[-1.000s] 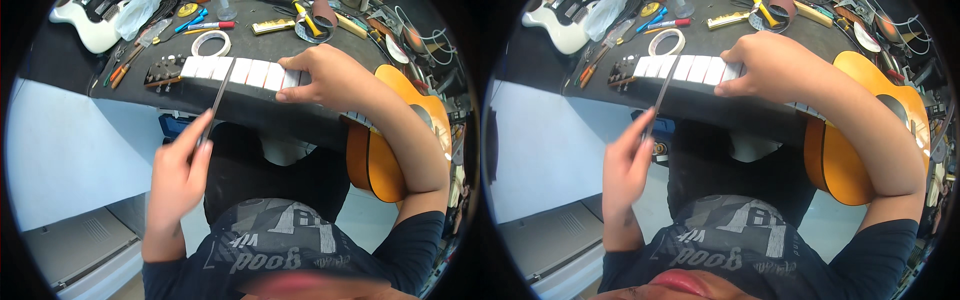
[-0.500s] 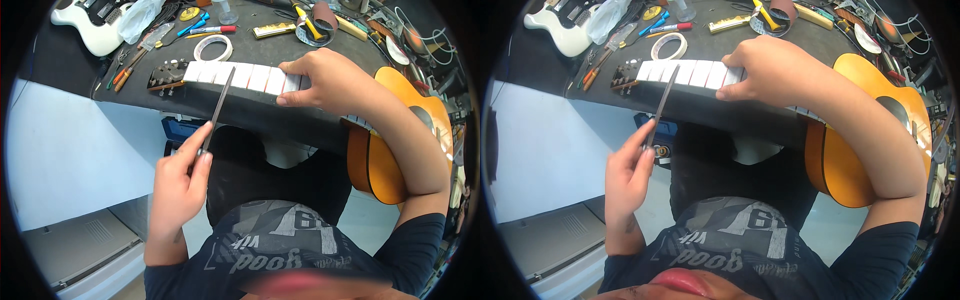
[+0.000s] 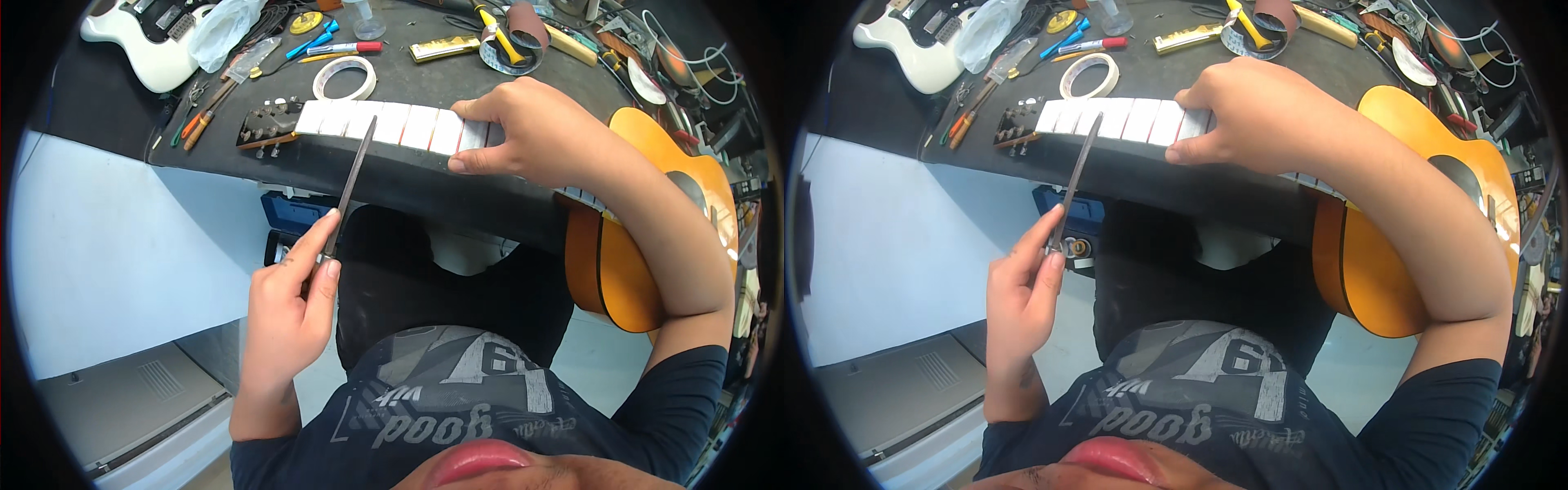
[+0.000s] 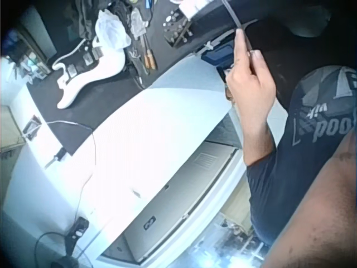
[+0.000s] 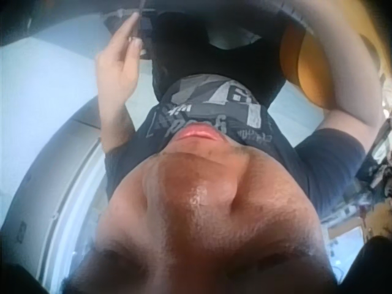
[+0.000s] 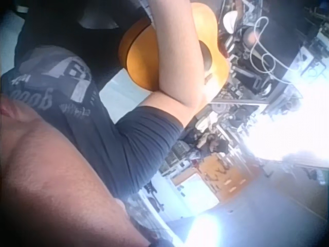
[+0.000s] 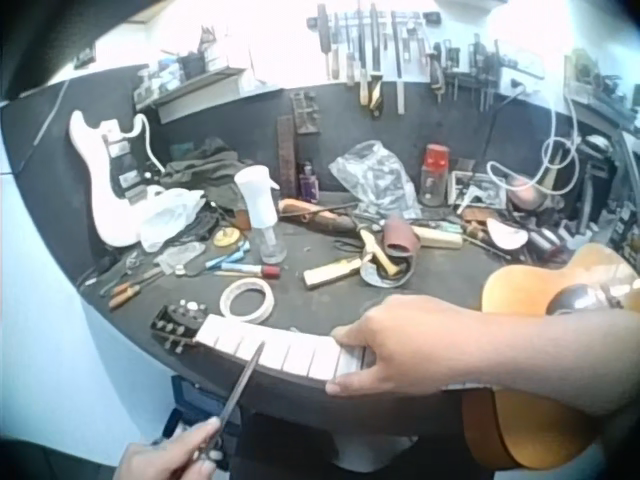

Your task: The person stands at a workbench and uses a handheld file to smooth and level the frets on a guitar neck, moving the file back and forth across multiple frets.

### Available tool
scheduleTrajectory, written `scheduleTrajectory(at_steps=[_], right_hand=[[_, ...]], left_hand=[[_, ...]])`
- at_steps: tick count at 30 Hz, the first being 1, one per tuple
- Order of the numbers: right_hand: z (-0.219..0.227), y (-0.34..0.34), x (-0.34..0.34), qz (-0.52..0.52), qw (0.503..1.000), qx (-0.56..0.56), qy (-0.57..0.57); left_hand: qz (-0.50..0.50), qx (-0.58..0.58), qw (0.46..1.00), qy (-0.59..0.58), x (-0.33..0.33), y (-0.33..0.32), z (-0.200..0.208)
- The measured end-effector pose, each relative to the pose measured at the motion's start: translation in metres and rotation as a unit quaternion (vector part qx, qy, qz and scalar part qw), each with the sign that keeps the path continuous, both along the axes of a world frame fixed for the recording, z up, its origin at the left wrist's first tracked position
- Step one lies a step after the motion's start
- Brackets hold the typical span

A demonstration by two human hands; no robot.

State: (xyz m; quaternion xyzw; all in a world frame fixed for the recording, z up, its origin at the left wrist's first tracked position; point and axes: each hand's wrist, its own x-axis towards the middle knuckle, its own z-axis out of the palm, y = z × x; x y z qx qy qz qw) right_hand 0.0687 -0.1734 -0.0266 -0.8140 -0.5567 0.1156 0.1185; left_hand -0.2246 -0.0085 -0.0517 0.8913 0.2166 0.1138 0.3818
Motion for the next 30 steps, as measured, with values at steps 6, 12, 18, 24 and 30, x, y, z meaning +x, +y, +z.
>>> scheduleTrajectory(at_steps=[6,12,18,24,30], right_hand=[[0.002,-0.003,-0.003,-0.026,1.0,0.004,0.006],[-0.007,-0.007,0.005,-0.043,0.999,-0.009,0.02],[0.008,0.002,-0.006,-0.046,0.998,-0.037,0.023],[0.0,-0.006,0.004,-0.048,0.999,-0.005,0.024],[-0.004,0.001,-0.005,-0.012,1.0,0.022,-0.013]], left_hand=[[-0.037,0.07,0.996,-0.045,0.095,0.025,-0.002],[-0.026,0.001,1.0,-0.001,0.024,0.005,-0.007],[-0.023,0.039,0.997,-0.055,0.032,0.007,-0.009],[-0.02,0.041,0.998,-0.038,0.071,0.007,-0.006],[0.006,0.017,0.997,-0.071,-0.017,-0.017,-0.026]])
